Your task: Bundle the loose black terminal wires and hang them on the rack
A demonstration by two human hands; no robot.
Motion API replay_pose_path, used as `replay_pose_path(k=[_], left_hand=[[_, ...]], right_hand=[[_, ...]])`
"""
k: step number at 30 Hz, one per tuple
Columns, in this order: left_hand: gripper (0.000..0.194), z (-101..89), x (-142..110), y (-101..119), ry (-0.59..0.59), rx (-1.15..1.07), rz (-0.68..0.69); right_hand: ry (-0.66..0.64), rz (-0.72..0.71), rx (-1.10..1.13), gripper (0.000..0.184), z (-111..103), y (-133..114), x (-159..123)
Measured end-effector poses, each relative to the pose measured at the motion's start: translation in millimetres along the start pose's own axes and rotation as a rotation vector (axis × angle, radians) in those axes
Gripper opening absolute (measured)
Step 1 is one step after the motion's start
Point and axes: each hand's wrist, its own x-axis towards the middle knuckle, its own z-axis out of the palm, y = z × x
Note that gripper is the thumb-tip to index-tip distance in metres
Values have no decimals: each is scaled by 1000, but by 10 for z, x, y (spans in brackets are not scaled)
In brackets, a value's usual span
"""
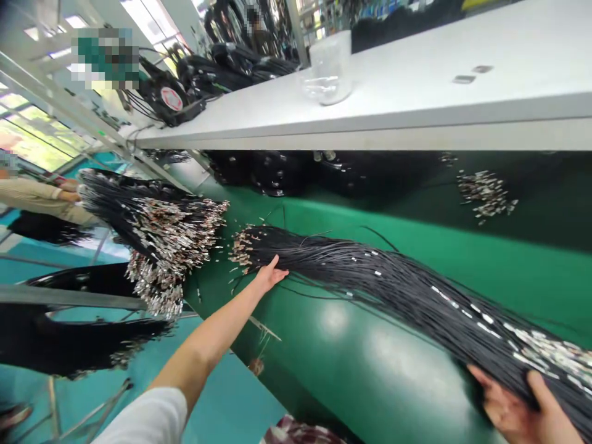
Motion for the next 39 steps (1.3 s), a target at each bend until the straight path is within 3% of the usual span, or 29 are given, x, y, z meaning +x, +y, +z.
replay_pose_path(k=[3,5,8,10,12,14,15,18,21,24,29,31,33,35,39], left_hand=[[53,178,162,262,-60,146,23],[59,196,116,285,-79,290,38],[55,197,-155,110,-128,508,118],[36,298,-370,-22,-226,731,399],[27,546,-521,-65,-322,1010,864],[59,920,-570,8,-343,1253,1245],[78,1126,-559,81,-320,1341,1311],[123,1649,-441,363,-223,1567,1196],[138,1874,-319,597,-189,1688,1021],[123,1855,-292,691,-204,1726,1026],[41,1607,-352,694,-295,1754,1136],[29,1464,-337,733,-426,1674,1196],[30,1309,-293,793,-545,1610,1179],[38,1151,-244,827,-546,1635,1089],[78,832,-239,645,-229,1870,881]], right_hand=[[198,-11,118,50,311,-465,71],[159,-51,80,62,474,-543,5],[32,-84,-176,71,642,-397,-159],[83,-247,-450,65,744,-313,-214],[255,-657,-682,60,842,-365,-163],[386,-1002,-911,62,916,-554,-19],[433,-1041,-1044,70,939,-677,69],[521,-848,-1334,98,969,-1022,299],[489,-663,-1467,103,965,-1194,399],[450,-725,-1567,83,930,-1170,386],[466,-1026,-1533,53,761,-918,242],[429,-1100,-1511,45,688,-832,175],[381,-1129,-1512,43,653,-772,124],[376,-1127,-1527,50,667,-729,101],[479,-1107,-1559,73,770,-664,129]])
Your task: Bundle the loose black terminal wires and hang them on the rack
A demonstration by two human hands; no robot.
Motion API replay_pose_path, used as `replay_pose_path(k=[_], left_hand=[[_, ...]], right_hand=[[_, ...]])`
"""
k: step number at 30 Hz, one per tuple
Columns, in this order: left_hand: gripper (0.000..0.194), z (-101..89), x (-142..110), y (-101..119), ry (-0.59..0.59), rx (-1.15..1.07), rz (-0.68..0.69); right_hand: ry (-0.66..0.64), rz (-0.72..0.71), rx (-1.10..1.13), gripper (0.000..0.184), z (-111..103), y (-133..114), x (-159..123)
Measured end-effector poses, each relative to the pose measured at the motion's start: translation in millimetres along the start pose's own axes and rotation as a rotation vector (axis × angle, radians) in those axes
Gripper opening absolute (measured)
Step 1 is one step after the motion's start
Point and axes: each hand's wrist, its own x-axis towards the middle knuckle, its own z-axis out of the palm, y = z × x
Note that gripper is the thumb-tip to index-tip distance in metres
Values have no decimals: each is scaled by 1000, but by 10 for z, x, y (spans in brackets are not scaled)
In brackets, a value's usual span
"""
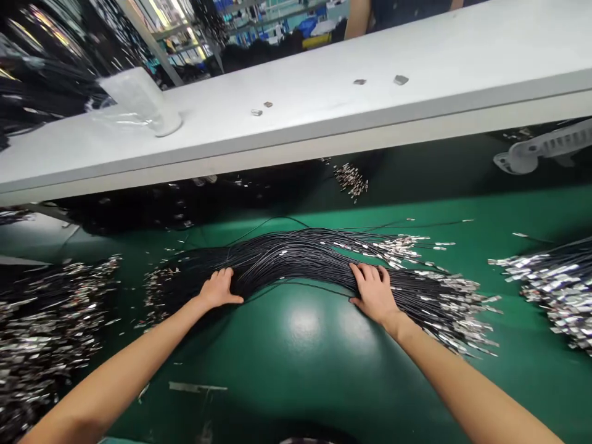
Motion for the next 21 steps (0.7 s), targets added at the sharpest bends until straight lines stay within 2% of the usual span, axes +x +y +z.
replay_pose_path(k=[1,3,5,7,10,13,15,17,18,21], left_hand=[[84,76,-78,-5,12,70,-39],[80,175,-202,-17,51,175,-49],[70,121,-230,-71,34,199,-13],[62,-133,-136,-177,-32,175,32],[52,-755,180,-368,-85,134,112],[47,-1292,537,-437,17,178,116],[46,-1436,712,-340,129,240,-1],[49,-1375,802,-133,200,273,-61],[51,-1274,812,-4,209,264,4],[71,-778,719,363,148,158,378]], right_hand=[[9,8,-5,74,19,-15,6],[18,21,9,72,52,-13,16],[10,16,45,69,73,27,20],[-2,-4,90,67,83,80,19],[-4,-14,123,63,87,120,14],[14,14,98,64,94,95,12],[26,20,82,70,100,69,20],[35,1,77,75,107,50,42],[34,-16,79,78,111,41,59],[-1,-35,88,81,121,-7,128]])
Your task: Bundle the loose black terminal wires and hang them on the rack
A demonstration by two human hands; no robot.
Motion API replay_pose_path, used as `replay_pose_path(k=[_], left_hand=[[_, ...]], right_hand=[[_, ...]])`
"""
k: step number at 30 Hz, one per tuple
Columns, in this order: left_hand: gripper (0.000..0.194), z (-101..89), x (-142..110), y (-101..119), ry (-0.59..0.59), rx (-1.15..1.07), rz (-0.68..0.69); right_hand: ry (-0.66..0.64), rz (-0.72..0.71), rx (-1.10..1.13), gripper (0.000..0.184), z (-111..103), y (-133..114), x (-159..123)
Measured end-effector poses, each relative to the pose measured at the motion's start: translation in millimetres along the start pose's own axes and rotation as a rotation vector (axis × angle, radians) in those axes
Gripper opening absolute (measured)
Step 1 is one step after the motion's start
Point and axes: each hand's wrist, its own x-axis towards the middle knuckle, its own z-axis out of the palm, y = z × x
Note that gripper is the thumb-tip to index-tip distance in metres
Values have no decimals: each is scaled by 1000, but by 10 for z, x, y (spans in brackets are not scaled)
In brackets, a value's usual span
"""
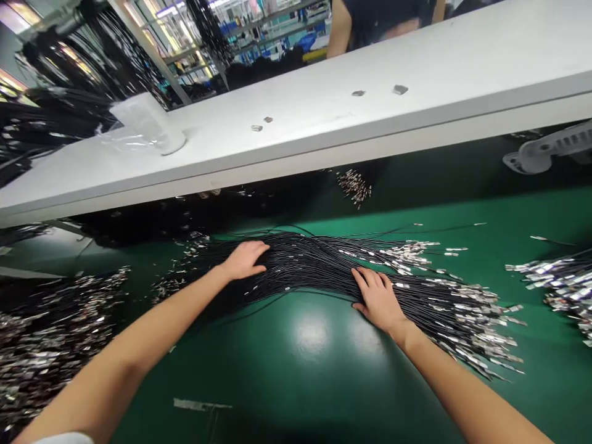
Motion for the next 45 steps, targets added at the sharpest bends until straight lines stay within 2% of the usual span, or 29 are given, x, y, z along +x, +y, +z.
replay_pose_path(k=[1,2,3,4,5,7,9,11,13,18,20,21,23,25,27,29,32,35,37,39,42,45], left_hand=[[85,169,-46,138,-12,-49,59],[100,335,-108,254,-21,-85,50],[111,490,-178,344,-20,-101,-4],[113,623,-251,408,-1,-105,-67],[106,729,-319,447,29,-104,-116],[76,855,-427,474,102,-100,-156],[48,893,-513,475,177,-95,-155],[35,915,-635,495,229,-98,-131],[31,984,-862,549,229,-129,-67],[32,1256,-1690,703,110,-263,72],[33,1242,-1815,673,106,-297,103],[36,1197,-1787,623,128,-298,97],[39,1060,-1574,449,194,-261,24],[41,910,-1271,197,207,-194,-118],[44,806,-1048,-78,115,-126,-256],[45,791,-1016,-290,28,-55,-365],[49,969,-1344,-367,42,40,-527],[55,1286,-1911,-193,76,65,-712],[56,1475,-2248,-33,67,37,-769],[53,1597,-2444,81,68,-4,-769],[53,1651,-2425,66,119,-40,-798],[61,1583,-2173,-145,75,-150,-850]], right_hand=[[-13,13,-1,82,6,-28,25],[-18,31,-4,82,13,-64,46],[-15,48,-10,82,20,-106,64],[-5,57,-17,80,27,-152,75],[8,54,-25,75,34,-200,82],[33,33,-45,63,45,-286,77],[48,16,-57,59,60,-345,41],[44,-3,-32,60,89,-376,-60],[9,-52,29,60,134,-398,-267],[-103,-225,211,50,157,-530,-1017],[-114,-251,246,43,72,-581,-1114],[-106,-245,249,45,19,-591,-1076],[-54,-158,222,52,-71,-574,-850],[22,34,148,48,-116,-519,-524],[65,205,64,44,-111,-452,-247],[62,253,11,44,-72,-380,-138],[44,150,22,41,24,-276,-363],[53,38,103,37,112,-229,-839],[58,39,149,37,133,-223,-1083],[64,100,150,37,112,-205,-1167],[101,269,62,40,27,-131,-1045],[47,357,5,41,-61,-62,-912]])
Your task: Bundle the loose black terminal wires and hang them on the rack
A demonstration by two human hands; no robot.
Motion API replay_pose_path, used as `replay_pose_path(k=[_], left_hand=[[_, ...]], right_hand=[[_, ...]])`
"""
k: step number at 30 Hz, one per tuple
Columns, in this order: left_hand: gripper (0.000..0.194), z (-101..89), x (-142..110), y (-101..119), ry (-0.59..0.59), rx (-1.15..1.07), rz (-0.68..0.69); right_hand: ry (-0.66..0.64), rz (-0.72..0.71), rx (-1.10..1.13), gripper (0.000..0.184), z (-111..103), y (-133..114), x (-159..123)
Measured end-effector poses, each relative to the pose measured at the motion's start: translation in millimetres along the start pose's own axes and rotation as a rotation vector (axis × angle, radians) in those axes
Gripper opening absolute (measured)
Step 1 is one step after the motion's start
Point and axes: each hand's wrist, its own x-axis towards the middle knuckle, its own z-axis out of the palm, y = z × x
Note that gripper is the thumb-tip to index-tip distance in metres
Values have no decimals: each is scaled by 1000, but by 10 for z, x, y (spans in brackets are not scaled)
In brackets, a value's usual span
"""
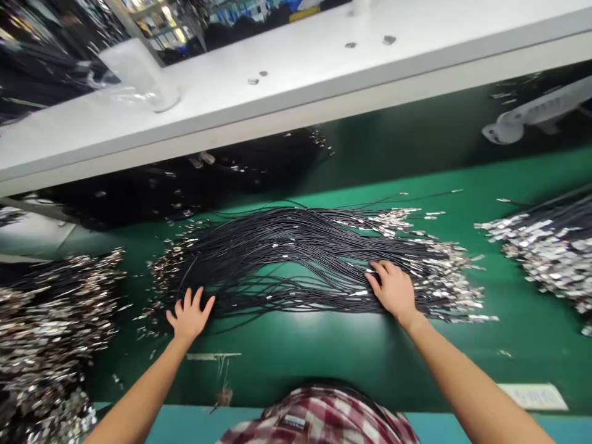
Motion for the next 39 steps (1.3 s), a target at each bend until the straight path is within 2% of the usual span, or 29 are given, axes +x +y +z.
replay_pose_path(k=[3,4,6,7,9,11,13,15,18,20,22,24,26,28,29,30,31,33,34,36,37,39], left_hand=[[72,-163,308,55,-195,-44,-16],[73,-228,350,82,-218,-12,-14],[66,-334,307,187,-134,71,64],[60,-359,224,281,-52,81,169],[52,-335,-32,569,96,-10,503],[55,-235,-336,986,114,-162,866],[67,-126,-615,1488,69,-228,1087],[76,-75,-837,2002,7,-233,1186],[79,-121,-1093,2578,-65,-200,1189],[68,-163,-1255,2707,-119,-146,1208],[50,-158,-1427,2630,-188,-88,1282],[35,-117,-1611,2456,-243,-46,1332],[27,-81,-1795,2338,-249,-17,1308],[28,-78,-1966,2376,-234,-9,1278],[30,-87,-2042,2454,-235,-14,1276],[30,-100,-2108,2561,-243,-24,1275],[29,-116,-2159,2682,-259,-37,1270],[25,-154,-2203,2913,-312,-77,1234],[23,-180,-2189,3002,-354,-111,1209],[19,-266,-2084,3111,-493,-217,1171],[17,-337,-2000,3135,-583,-284,1166],[15,-543,-1801,3153,-714,-424,1166]], right_hand=[[-125,-81,21,41,-56,-3,-118],[-146,-113,41,41,-68,-4,-226],[-129,-143,70,41,-79,17,-504],[-87,-130,67,44,-80,51,-655],[27,-66,25,56,-73,178,-915],[77,-47,-28,67,-65,369,-1045],[64,-66,-69,72,-77,571,-1001],[73,-25,-114,79,-130,729,-826],[14,8,-141,84,-279,826,-596],[-42,10,-133,71,-374,816,-641],[-62,-25,-65,55,-425,794,-881],[-39,-68,75,47,-422,789,-1244],[54,22,248,45,-384,778,-1625],[188,316,468,47,-333,706,-1942],[201,512,618,50,-307,633,-2060],[163,708,796,52,-281,536,-2143],[54,879,1000,52,-256,419,-2186],[-251,1077,1418,52,-216,165,-2133],[-313,1111,1597,50,-207,48,-2031],[-310,1093,1903,43,-231,-128,-1698],[-262,1068,2029,40,-270,-183,-1487],[-51,1070,2169,38,-403,-238,-1055]])
